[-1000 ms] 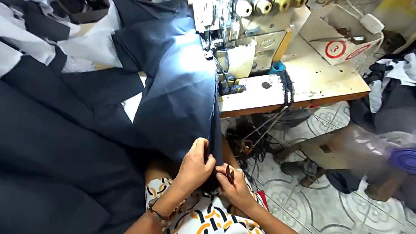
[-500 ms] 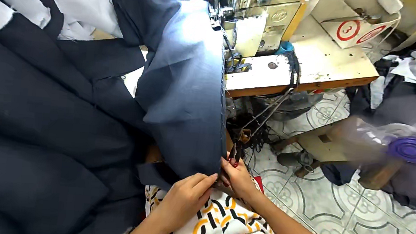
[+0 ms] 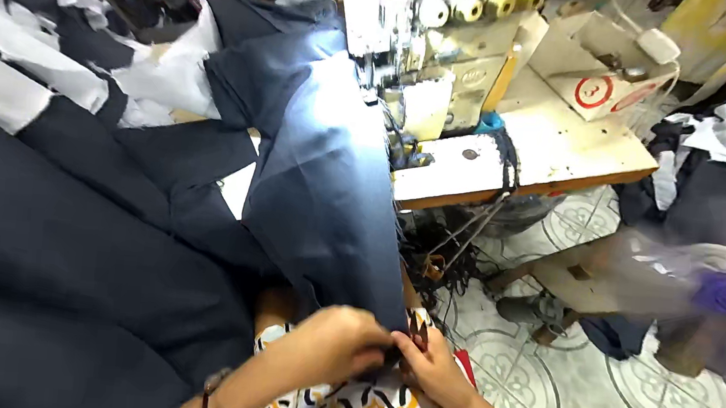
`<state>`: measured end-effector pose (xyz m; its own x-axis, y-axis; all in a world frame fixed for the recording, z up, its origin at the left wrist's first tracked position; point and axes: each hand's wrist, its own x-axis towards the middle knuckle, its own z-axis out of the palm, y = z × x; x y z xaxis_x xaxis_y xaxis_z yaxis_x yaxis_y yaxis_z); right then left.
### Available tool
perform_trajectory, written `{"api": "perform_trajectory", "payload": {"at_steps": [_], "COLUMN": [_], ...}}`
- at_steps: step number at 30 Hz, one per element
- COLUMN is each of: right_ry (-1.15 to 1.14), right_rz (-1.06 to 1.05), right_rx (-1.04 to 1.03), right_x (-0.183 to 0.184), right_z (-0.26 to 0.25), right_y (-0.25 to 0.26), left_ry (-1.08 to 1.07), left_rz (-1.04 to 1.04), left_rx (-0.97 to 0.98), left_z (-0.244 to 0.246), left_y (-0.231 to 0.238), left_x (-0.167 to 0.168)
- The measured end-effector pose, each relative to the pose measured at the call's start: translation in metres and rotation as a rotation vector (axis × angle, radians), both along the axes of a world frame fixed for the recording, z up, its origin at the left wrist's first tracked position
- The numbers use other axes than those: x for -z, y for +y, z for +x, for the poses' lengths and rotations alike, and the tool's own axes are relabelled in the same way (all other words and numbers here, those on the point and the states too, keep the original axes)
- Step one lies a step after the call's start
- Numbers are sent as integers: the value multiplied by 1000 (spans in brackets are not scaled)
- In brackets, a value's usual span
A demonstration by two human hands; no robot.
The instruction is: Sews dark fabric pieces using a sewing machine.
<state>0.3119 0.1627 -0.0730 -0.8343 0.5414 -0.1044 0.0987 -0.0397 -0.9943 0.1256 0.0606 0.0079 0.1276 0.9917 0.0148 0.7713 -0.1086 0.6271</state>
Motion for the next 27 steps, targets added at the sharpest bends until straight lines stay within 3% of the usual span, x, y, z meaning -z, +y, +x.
{"api": "perform_trajectory", "payload": {"at_steps": [3, 7, 11, 14, 20, 27], "right_ry": [59, 83, 59, 80, 134, 44], "right_rz": [21, -45, -70, -41, 36, -10], "right_rx": [5, 20, 47, 31, 90, 131], "right_x": [1, -2, -7, -9, -29, -73], "right_z": [-14, -40, -68, -87, -120, -159], "right_y": [12, 37, 65, 79, 100, 126], "left_ry": [433, 695, 749, 711, 635, 636], "left_rz": [246, 95, -259, -394, -402, -333], "left_rx": [-344, -505, -551, -566, -597, -795], "left_z": [-69, -142, -165, -187, -245, -249], "left_y": [62, 112, 152, 175, 221, 252], "left_x": [-53, -94, -115, -124, -119, -120]}}
